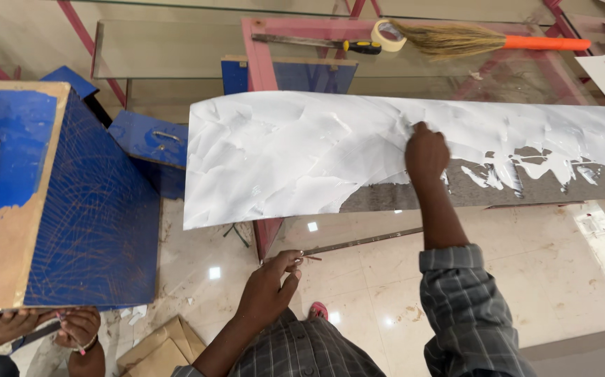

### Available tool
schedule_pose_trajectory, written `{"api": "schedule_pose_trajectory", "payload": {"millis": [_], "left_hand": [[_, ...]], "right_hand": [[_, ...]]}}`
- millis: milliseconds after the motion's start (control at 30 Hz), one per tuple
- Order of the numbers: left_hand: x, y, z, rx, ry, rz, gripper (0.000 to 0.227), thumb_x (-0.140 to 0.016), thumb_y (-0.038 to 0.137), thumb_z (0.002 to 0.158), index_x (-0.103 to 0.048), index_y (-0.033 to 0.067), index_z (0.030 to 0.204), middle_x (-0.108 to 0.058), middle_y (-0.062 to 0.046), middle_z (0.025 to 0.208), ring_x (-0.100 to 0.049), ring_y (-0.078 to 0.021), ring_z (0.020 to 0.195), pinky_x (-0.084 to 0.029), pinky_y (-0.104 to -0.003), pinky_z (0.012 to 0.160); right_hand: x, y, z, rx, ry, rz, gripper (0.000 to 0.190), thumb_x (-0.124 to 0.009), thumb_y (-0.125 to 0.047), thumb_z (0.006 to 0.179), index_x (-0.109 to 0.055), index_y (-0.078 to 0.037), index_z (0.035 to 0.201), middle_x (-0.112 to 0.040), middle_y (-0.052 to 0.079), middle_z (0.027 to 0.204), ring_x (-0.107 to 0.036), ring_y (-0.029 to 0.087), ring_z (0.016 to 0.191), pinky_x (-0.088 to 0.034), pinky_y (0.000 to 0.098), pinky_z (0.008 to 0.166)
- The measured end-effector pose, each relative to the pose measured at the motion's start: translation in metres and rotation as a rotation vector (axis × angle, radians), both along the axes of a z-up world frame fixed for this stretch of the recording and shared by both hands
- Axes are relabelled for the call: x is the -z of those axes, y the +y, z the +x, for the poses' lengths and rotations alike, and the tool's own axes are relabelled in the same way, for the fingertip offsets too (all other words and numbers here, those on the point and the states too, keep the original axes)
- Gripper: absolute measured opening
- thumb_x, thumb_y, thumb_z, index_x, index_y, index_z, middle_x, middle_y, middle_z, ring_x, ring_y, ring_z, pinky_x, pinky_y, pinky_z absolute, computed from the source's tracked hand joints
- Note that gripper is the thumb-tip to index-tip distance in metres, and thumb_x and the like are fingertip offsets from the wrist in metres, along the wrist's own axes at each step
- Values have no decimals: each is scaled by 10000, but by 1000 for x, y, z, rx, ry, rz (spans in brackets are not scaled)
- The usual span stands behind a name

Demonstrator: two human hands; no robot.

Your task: The person spreads white glue across a long rectangular board using a small rectangular applicator. The person repeatedly scoops glue from a bucket and applies it in broad strokes along the board's surface. The board remains on a glass table throughout the process.

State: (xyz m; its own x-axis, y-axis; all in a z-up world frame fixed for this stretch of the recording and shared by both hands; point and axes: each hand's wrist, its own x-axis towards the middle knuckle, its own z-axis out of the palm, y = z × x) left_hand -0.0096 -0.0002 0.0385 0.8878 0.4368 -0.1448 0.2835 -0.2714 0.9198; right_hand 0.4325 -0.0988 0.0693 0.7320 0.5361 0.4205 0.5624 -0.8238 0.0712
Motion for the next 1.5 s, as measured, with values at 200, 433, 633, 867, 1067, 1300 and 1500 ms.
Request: {"api": "schedule_pose_trajectory", "payload": {"millis": [200,433,633,867,1067,1300,1500], "left_hand": [[-46,35,17,-139,-298,481,376,-619,225,966,-629,67,1307,-689,-179,1261,-657,-334,1163,-525,-461,977],[-66,62,23,-292,-341,545,433,-557,288,1055,-570,-10,1369,-634,-243,1315,-619,-368,1227,-505,-469,1000],[-60,29,38,-240,-150,246,471,-522,342,1048,-569,67,1427,-625,-194,1347,-693,-291,980,-533,-429,893],[-66,5,58,-276,-218,324,484,-490,356,1059,-568,40,1417,-628,-208,1316,-598,-334,1231,-470,-461,1051],[-78,-7,62,-348,-293,361,527,-447,376,1084,-520,-2,1443,-553,-226,1480,-508,-362,1409,-398,-487,1157],[-85,-40,68,-375,-216,211,522,-458,372,1065,-511,-4,1423,-555,-219,1465,-509,-347,1407,-402,-484,1135],[-86,-72,100,-346,-99,207,532,-445,374,1049,-517,26,1445,-561,-205,1446,-518,-334,1381,-409,-477,1121]], "right_hand": [[48,73,-117,-534,-21,-34,289,-568,-45,947,-662,-37,1220,-656,199,1006,-657,297,785,-543,422,667],[14,1,-178,-608,116,-19,323,-610,-104,927,-702,-157,1232,-692,93,991,-672,241,829,-538,415,785],[-11,-81,4,117,94,65,242,-530,-197,1037,-711,-73,1140,-690,194,857,-699,349,740,-555,483,606],[53,-33,-156,-485,97,-67,414,-595,-53,838,-651,-35,1248,-651,181,992,-623,287,745,-523,417,620],[35,-58,-160,-665,22,120,331,-626,-115,907,-696,-40,1222,-654,123,934,-625,259,727,-521,423,668],[1,-224,128,305,-74,82,199,-583,-230,1049,-712,-98,1124,-702,151,861,-707,326,786,-550,464,599],[37,-210,138,202,-175,-44,153,-614,-162,1031,-694,-83,1134,-707,105,1012,-670,292,928,-571,414,693]]}}
